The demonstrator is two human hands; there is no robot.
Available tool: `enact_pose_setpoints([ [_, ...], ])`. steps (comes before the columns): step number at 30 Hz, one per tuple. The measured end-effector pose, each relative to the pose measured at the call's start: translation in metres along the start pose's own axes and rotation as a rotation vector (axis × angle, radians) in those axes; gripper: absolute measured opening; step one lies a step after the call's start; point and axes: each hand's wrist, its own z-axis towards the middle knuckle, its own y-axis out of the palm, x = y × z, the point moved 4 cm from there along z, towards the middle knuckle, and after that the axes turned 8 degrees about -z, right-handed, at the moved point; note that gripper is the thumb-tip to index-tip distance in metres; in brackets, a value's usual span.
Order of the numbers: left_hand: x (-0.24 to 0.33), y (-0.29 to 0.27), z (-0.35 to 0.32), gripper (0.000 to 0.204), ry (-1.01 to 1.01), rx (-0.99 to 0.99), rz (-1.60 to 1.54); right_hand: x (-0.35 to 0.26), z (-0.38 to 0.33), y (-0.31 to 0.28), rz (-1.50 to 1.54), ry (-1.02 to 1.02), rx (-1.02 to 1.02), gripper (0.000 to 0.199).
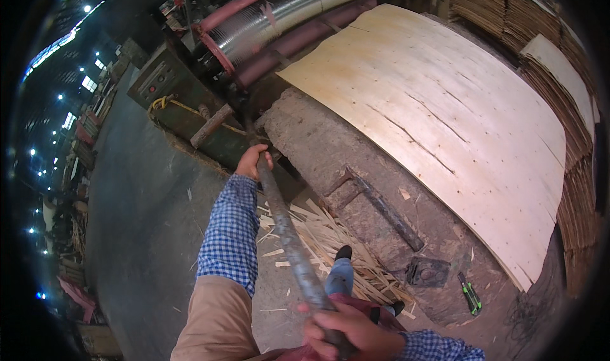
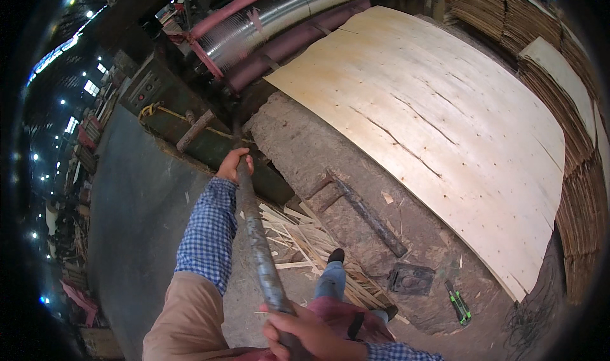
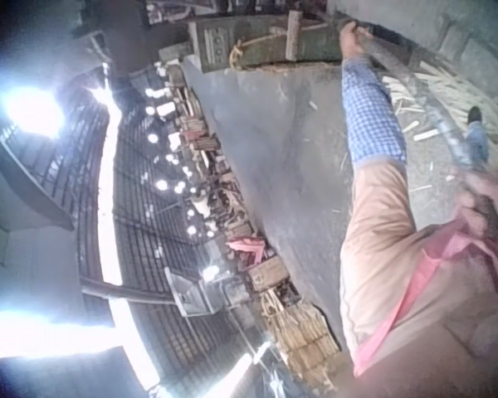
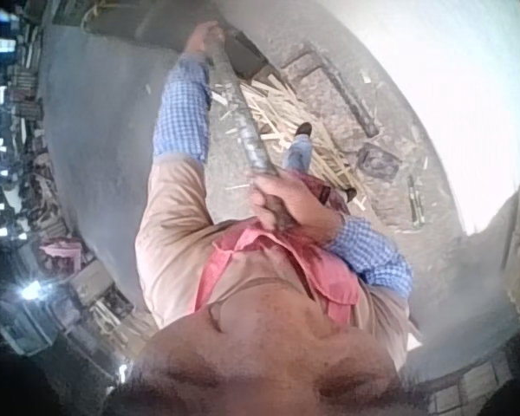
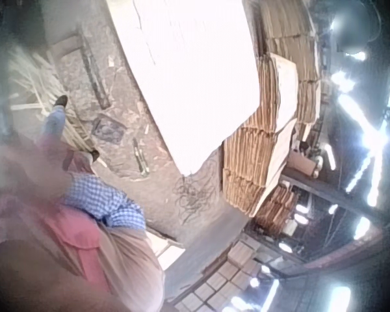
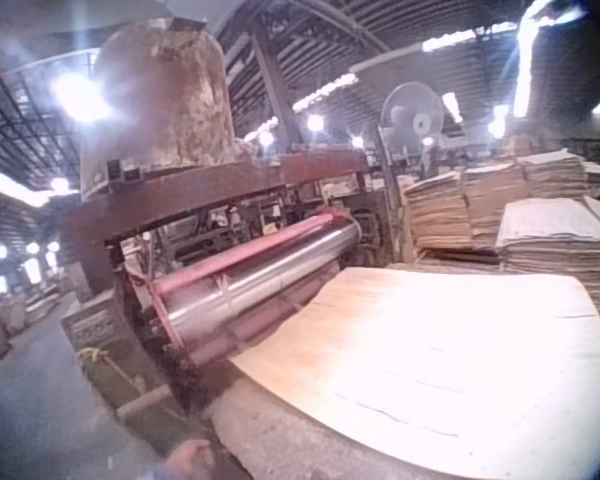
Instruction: The person operates a rolling machine using a metal lever and then stacks wood panels onto a pallet by hand.
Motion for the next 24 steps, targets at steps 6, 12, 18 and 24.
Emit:
enact_pose_setpoints([
  [6, -0.057, 0.018, -0.02, 0.018, 0.021, -0.097, -0.254, -0.004, -0.064, -0.048, 0.065, 0.077, 0.05, 0.035],
  [12, -0.057, 0.014, -0.002, 0.022, 0.168, 0.059, 0.059, -0.013, -0.055, -0.089, -0.059, 0.097, 0.318, 0.037],
  [18, -0.032, 0.001, 0.001, 0.021, 0.148, 0.136, 0.249, -0.01, -0.031, -0.053, 0.058, 0.021, 0.232, 0.022],
  [24, -0.028, -0.019, 0.017, 0.015, 0.121, 0.093, 0.116, 0.0, -0.02, -0.055, -0.066, -0.007, 0.273, 0.028],
])
